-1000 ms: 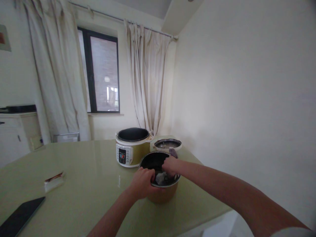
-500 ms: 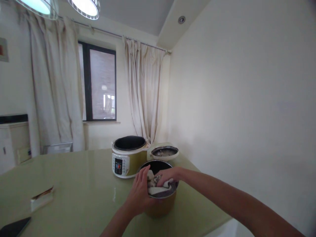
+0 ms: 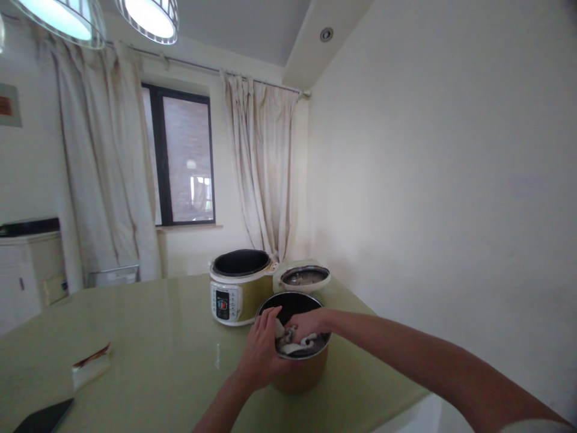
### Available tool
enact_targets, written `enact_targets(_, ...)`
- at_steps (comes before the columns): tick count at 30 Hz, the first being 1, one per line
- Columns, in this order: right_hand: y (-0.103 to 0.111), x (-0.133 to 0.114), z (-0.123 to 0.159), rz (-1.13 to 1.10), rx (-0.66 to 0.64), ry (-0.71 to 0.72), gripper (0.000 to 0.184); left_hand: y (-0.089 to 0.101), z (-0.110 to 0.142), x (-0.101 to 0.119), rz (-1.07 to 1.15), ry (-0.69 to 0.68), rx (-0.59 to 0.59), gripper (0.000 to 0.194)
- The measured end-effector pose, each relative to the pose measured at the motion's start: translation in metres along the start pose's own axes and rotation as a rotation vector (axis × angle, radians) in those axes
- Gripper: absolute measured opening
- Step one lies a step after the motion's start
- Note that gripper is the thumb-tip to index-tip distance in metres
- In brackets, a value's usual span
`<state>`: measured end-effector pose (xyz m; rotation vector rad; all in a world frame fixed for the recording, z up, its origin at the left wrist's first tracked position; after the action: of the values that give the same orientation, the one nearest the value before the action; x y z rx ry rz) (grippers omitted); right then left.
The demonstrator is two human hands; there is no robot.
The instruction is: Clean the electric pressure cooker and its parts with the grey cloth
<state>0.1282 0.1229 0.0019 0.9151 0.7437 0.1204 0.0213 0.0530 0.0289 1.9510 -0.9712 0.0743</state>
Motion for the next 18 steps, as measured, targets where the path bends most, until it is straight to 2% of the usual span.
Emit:
enact_targets(3,0.000,0.012,0.008,0.417,-0.140,0.008,0.025,-0.004,0.000,-0.003,-0.069,0.067,-0.122,0.060)
enact_targets(5,0.006,0.014,0.009,0.771,-0.083,0.067,0.023,-0.008,0.001,-0.006,-0.109,0.118,-0.174,0.050)
enact_targets(7,0.015,0.010,0.005,0.989,0.054,0.118,0.013,-0.009,0.003,-0.008,-0.119,0.133,-0.161,0.051)
enact_targets(9,0.023,0.002,-0.001,1.076,0.146,0.186,0.012,-0.011,0.004,-0.009,-0.111,0.119,-0.135,0.051)
enact_targets(12,0.024,-0.020,-0.015,1.147,0.156,0.413,0.018,-0.016,0.004,-0.010,-0.094,0.096,-0.129,0.050)
enact_targets(14,0.014,-0.039,-0.021,1.219,0.111,0.649,0.021,-0.019,0.005,-0.010,-0.083,0.093,-0.134,0.050)
enact_targets(16,-0.001,-0.051,-0.024,1.279,0.013,0.855,0.025,-0.019,0.005,-0.010,-0.074,0.095,-0.130,0.049)
enact_targets(18,-0.010,-0.053,-0.027,1.278,-0.046,0.930,0.028,-0.019,0.006,-0.008,-0.066,0.087,-0.137,0.049)
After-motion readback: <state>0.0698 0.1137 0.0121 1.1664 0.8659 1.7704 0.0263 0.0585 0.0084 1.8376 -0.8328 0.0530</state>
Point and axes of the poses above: each hand's wrist, its own z-axis away from the middle knuckle, its own y-axis out of the back of the hand, x = y × z, the point moved 8 cm from there along -z, towards the middle knuckle, and after that the axes turned 1 degree about -y, right-handed, at the moved point
